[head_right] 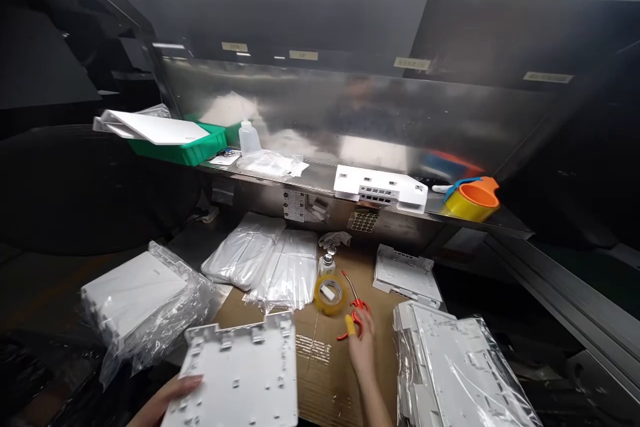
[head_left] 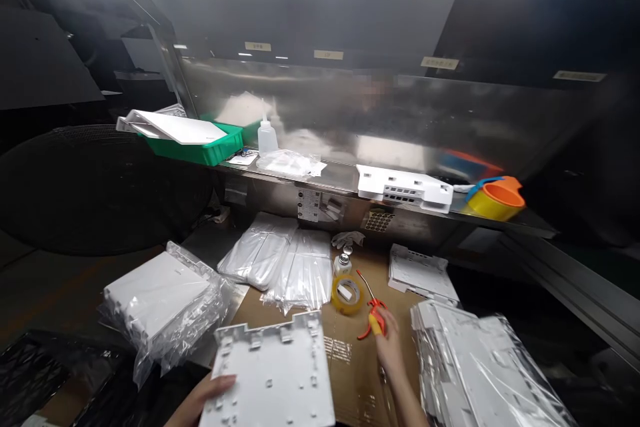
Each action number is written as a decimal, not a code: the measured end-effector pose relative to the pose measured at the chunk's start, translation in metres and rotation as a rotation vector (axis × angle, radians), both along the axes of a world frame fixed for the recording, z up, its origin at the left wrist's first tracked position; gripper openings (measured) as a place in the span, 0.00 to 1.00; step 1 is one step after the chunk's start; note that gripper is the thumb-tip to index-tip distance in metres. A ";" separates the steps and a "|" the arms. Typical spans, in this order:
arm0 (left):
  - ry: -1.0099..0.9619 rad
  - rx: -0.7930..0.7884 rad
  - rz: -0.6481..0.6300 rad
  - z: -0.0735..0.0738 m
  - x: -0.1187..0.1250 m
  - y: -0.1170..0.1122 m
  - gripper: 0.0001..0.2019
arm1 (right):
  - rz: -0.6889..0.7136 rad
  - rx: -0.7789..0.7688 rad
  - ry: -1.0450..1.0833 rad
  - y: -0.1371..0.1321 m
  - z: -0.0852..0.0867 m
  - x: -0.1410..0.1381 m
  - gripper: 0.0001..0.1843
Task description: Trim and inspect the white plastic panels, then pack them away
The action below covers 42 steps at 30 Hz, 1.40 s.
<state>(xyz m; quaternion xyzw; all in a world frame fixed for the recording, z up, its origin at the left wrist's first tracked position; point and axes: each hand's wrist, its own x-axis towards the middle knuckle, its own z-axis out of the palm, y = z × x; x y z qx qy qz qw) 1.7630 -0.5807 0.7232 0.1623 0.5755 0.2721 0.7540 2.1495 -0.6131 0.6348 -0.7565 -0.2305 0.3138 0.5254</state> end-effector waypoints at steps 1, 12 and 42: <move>-0.069 0.068 -0.123 -0.005 0.009 0.012 0.44 | 0.050 0.008 0.058 -0.007 0.004 -0.012 0.33; 0.131 0.648 -0.708 -0.067 0.148 0.119 0.27 | -0.116 0.242 0.867 -0.071 0.070 -0.016 0.41; 0.383 0.995 -0.998 -0.117 0.167 0.220 0.13 | -0.494 0.370 0.522 -0.109 0.084 0.017 0.43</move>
